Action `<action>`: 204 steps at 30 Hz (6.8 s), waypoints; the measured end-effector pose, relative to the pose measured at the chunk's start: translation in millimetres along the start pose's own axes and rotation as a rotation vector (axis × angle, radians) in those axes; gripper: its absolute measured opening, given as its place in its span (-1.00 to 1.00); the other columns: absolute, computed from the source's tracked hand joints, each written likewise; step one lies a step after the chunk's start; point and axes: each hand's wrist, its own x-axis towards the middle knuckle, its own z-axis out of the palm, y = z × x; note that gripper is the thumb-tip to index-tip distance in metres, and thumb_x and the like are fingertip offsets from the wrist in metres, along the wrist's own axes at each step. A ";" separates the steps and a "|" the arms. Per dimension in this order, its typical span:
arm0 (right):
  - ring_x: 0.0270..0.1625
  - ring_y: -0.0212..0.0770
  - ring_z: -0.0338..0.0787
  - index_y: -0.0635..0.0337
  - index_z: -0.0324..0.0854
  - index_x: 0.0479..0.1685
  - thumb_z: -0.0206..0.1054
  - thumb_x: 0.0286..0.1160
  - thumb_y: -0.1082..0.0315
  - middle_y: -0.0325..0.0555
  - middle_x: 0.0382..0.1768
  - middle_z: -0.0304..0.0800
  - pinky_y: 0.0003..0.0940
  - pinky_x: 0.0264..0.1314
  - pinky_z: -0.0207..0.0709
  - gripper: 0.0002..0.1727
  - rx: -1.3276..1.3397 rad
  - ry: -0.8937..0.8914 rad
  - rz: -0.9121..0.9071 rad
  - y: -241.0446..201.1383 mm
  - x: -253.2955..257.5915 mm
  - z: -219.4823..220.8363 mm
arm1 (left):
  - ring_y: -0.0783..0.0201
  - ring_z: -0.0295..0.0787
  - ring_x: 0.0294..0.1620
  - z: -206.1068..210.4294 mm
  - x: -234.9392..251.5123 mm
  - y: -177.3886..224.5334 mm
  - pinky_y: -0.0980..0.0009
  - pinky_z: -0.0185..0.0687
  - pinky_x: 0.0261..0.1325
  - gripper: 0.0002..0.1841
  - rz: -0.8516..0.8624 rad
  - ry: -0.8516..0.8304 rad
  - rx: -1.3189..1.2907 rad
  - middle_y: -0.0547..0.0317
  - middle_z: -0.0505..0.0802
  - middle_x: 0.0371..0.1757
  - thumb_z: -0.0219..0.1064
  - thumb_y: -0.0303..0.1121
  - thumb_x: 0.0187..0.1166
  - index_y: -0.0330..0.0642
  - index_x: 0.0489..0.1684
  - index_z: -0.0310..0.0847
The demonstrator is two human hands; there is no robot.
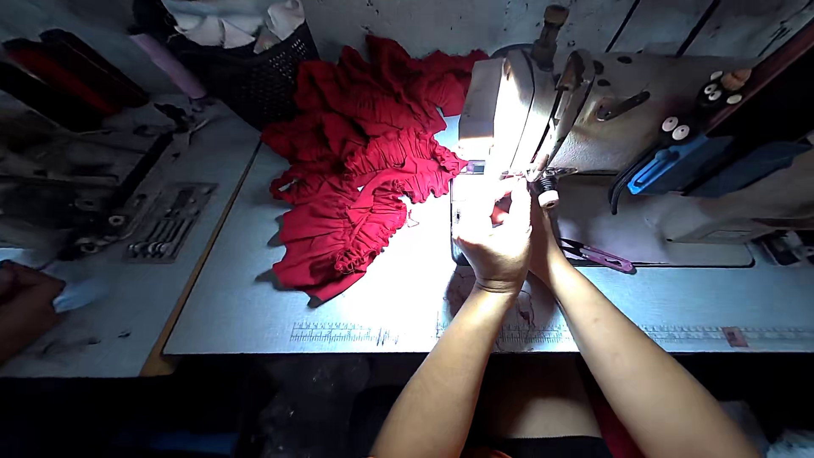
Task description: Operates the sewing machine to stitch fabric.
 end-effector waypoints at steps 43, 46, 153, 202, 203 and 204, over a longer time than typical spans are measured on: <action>-0.37 -0.60 0.51 0.20 0.66 -0.43 0.26 0.43 0.39 -0.35 -0.44 0.57 -0.68 -0.28 0.40 -0.86 0.299 -0.470 0.005 -31.2 -68.4 -81.2 | 0.15 0.68 0.50 -90.4 1.8 -19.5 0.11 0.51 0.59 -0.67 0.224 -1.011 0.347 0.08 0.84 0.36 0.18 -0.45 0.68 -0.17 0.27 0.79; -0.37 -0.65 0.55 0.14 0.64 -0.43 0.28 0.41 0.49 -0.44 -0.43 0.60 -0.73 -0.30 0.43 -0.89 0.574 -0.601 0.059 -33.1 -78.2 -91.2 | -0.01 0.47 0.72 -88.7 -3.9 -23.2 -0.05 0.28 0.75 -0.71 0.421 -1.208 0.325 0.01 0.76 0.50 0.14 -0.49 0.72 -0.20 0.10 0.83; -0.19 -0.25 0.82 0.25 0.82 -0.37 0.37 0.44 0.53 -0.09 -0.35 0.83 -0.35 0.00 0.67 -0.88 0.230 -0.095 -0.351 -5.1 -22.7 -37.5 | 0.54 0.63 -0.40 -62.7 3.4 -19.1 0.63 0.60 -0.29 -0.96 -0.030 -0.632 0.137 0.22 0.78 -0.33 0.36 -0.57 0.51 -0.33 -0.23 0.72; 0.44 0.08 0.53 -0.48 0.70 0.41 0.02 0.73 -0.16 -0.05 0.31 0.66 0.24 0.51 0.23 -0.54 -0.460 -0.418 -0.202 -21.2 -43.5 -58.9 | -0.23 0.77 0.28 -71.9 68.9 -68.4 -0.25 0.50 0.41 -0.70 0.003 -1.050 0.867 -0.16 0.90 0.12 0.18 -0.29 0.79 -0.18 0.14 0.85; 0.49 0.04 0.51 -0.52 0.68 0.43 0.03 0.72 -0.14 -0.10 0.37 0.65 0.24 0.55 0.21 -0.55 -0.413 -0.407 -0.207 -20.8 -52.9 -63.4 | -0.25 0.75 0.31 -63.7 76.0 -75.1 -0.27 0.48 0.43 -0.70 -0.002 -1.055 0.884 -0.19 0.89 0.13 0.18 -0.30 0.78 -0.19 0.11 0.86; 0.51 -0.01 0.51 -0.51 0.70 0.42 0.10 0.70 -0.10 -0.15 0.42 0.67 0.21 0.55 0.21 -0.57 -0.351 -0.366 -0.202 -21.1 -63.8 -67.8 | -0.28 0.76 0.30 -57.1 82.1 -82.3 -0.30 0.49 0.42 -0.70 0.028 -1.061 0.898 -0.22 0.90 0.11 0.20 -0.29 0.78 -0.22 0.07 0.86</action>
